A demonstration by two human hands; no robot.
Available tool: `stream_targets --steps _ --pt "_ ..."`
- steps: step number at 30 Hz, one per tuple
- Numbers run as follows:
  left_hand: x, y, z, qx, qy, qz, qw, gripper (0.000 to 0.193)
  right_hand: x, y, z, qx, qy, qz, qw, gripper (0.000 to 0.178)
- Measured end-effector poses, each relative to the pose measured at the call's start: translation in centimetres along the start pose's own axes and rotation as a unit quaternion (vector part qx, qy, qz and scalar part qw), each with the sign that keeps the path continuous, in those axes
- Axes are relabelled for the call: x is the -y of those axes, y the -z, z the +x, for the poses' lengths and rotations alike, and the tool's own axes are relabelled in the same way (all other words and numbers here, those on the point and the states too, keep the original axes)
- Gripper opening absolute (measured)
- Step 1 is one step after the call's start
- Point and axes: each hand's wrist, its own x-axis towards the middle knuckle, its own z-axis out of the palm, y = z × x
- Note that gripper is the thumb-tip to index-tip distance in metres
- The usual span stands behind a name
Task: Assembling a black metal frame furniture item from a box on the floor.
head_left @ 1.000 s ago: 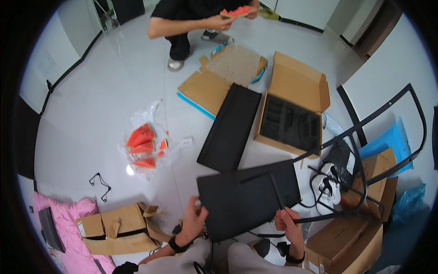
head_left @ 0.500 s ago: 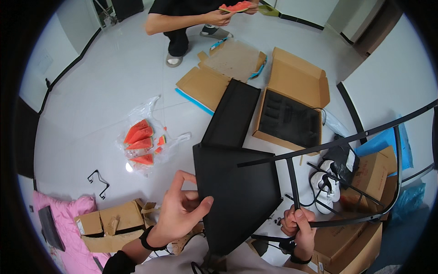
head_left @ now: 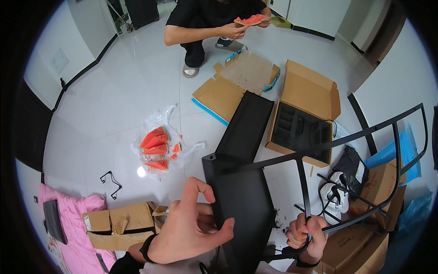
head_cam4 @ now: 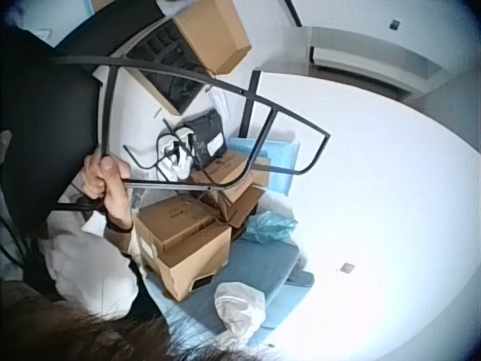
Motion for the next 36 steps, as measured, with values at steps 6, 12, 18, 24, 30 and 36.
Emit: stream_targets --steps 6,12,18,24,30,36 --pt "-1.9 0.6 -1.0 0.006 0.038 0.023 0.999 0.057 1.5 0.1 -1.4 0.017 0.019 0.032 0.999 0.041" --pt "-4.3 0.2 -1.7 0.06 0.085 0.073 0.992 0.052 2.5 0.6 -3.1 -0.012 0.007 0.065 0.998 0.04" --pt "-4.5 -0.4 -0.7 0.076 -0.024 0.083 0.993 0.044 1.7 2.4 -2.5 0.02 0.025 0.132 0.991 0.041" --pt "-2.6 -1.1 0.5 0.077 -0.093 0.055 0.991 0.061 2.0 3.7 -2.2 0.045 -0.005 0.157 0.987 0.042" --pt "-1.4 -1.7 1.5 0.034 -0.096 -0.071 0.992 0.101 2.0 3.2 -2.4 0.045 0.026 0.128 0.99 0.037" --pt "-0.9 0.6 2.7 0.136 -0.087 -0.027 0.987 0.115 0.4 1.8 -3.1 0.024 0.076 0.115 0.99 0.034"
